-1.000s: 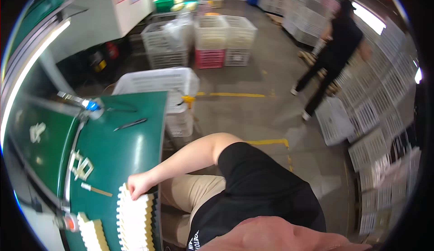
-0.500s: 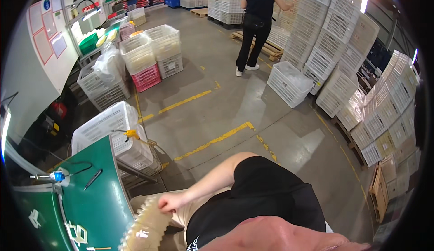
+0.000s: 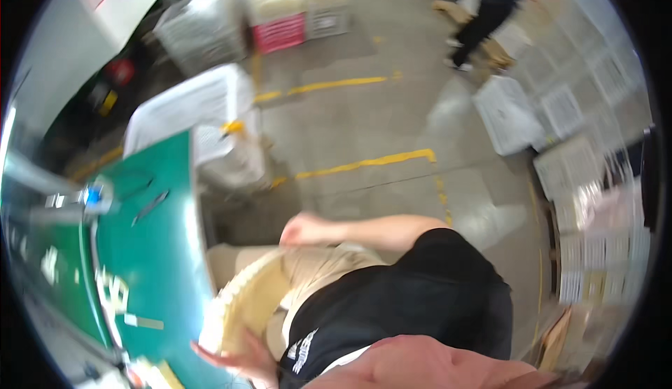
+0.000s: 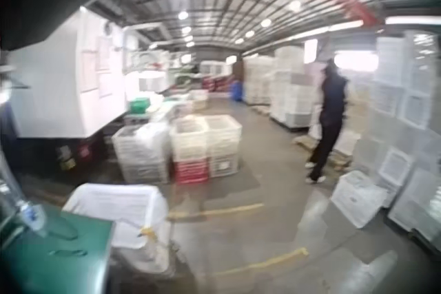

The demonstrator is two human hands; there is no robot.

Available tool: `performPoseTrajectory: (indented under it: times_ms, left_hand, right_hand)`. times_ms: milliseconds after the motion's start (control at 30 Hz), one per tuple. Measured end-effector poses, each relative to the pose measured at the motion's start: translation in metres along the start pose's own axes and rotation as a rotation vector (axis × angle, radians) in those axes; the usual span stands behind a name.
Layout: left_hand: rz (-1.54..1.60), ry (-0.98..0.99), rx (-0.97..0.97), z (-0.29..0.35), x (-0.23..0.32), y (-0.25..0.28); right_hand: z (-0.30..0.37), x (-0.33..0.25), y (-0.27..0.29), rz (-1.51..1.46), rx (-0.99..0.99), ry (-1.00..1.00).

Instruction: Assembling and inspecting small white plastic electronic parts at a workstation in a factory.

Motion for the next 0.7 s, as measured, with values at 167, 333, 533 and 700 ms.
performPoseTrajectory:
  times_ms: [167, 333, 533, 700]
  left_hand:
    - [-0.009, 0.028, -0.158, 0.006, -0.01, 0.0]
    - [0.06, 0.062, -0.128, 0.006, -0.013, -0.002]
    - [-0.03, 0.043, -0.115, 0.003, -0.006, -0.002]
    - [-0.062, 0.087, 0.017, -0.002, -0.017, -0.009]
  right_hand:
    - [-0.055, 0.039, 0.102, -0.122, 0.753, 0.26]
    - [-0.149, -0.003, 0.121, 0.249, 0.814, 0.425]
    - [-0.282, 0.016, 0.149, 0.03, 0.911, 0.424]
    - [-0.264, -0.036, 0.157, -0.092, 0.953, 0.524]
Point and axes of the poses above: each hand's wrist, its own z-axis away from the middle knuckle, its own y-axis out of the back of the hand, x = y × z, the point moved 2 cm from there along -z, towards the middle knuckle, and after that the axes turned 9 degrees about -z, right-handed, at the moved point
